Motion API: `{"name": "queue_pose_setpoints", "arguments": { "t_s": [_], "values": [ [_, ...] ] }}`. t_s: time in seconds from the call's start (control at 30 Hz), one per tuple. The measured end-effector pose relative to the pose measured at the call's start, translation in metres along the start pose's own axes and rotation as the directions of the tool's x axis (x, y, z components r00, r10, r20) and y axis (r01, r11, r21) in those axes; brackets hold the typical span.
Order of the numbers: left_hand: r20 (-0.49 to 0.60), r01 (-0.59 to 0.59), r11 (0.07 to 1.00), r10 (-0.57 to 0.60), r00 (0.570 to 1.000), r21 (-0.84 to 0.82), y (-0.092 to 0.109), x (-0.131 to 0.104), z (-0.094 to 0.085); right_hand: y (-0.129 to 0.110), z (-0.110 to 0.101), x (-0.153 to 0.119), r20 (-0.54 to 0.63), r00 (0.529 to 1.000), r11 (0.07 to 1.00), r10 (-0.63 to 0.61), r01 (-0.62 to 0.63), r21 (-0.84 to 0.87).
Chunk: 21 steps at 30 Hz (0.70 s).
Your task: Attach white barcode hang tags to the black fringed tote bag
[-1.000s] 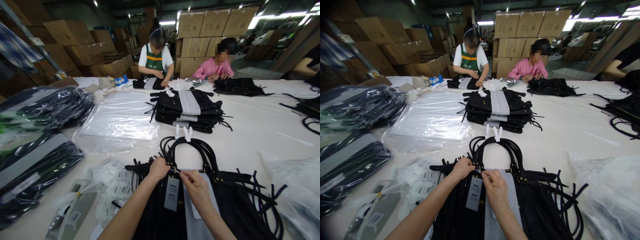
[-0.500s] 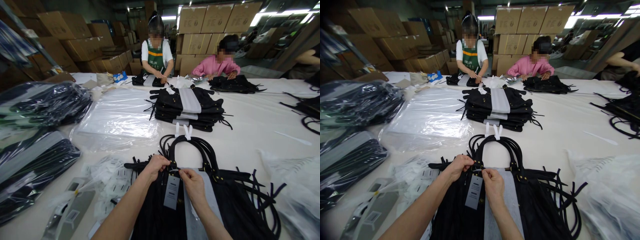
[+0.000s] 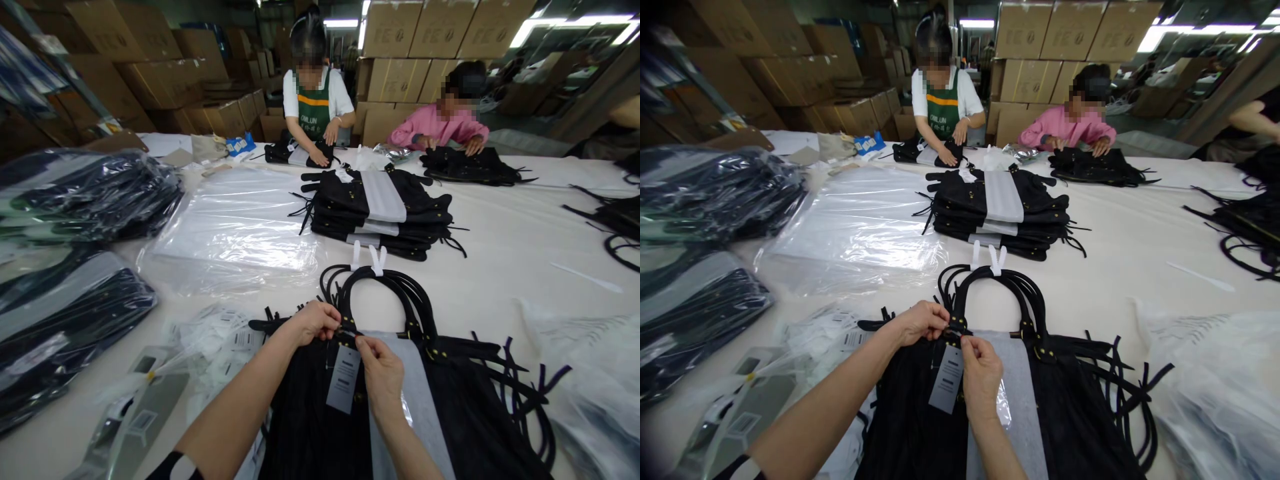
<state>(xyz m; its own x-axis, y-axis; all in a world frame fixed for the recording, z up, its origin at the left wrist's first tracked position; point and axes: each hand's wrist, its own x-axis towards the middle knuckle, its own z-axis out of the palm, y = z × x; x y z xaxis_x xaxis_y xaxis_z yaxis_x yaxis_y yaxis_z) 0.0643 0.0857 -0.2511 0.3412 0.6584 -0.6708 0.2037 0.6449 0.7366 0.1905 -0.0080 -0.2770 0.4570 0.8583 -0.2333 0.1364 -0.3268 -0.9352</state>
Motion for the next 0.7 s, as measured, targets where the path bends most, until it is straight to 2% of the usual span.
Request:
{"name": "queue_pose_setpoints", "arguments": {
  "t_s": [0.2,0.3,0.57,0.7],
  "values": [
    [0.15,0.018,0.993,-0.036,0.988,0.12,0.007,0.001,-0.005,0.005,0.01,0.0,0.018,1.0,0.999,-0.003,0.002,0.037],
    [0.184,0.003,0.988,-0.033,0.982,0.157,0.008,0.002,-0.006,0.006,0.013,0.001,0.011,1.0,1.0,-0.005,0.005,0.019],
    [0.136,-0.059,0.971,0.027,0.99,0.231,0.003,0.004,-0.003,-0.001,0.015,0.003,0.059,0.998,0.998,-0.032,0.035,-0.05],
    [0.086,-0.111,0.967,0.093,0.992,0.229,-0.001,-0.003,-0.004,-0.006,0.005,0.002,0.133,0.985,0.984,-0.107,0.124,-0.129]
  ]
}}
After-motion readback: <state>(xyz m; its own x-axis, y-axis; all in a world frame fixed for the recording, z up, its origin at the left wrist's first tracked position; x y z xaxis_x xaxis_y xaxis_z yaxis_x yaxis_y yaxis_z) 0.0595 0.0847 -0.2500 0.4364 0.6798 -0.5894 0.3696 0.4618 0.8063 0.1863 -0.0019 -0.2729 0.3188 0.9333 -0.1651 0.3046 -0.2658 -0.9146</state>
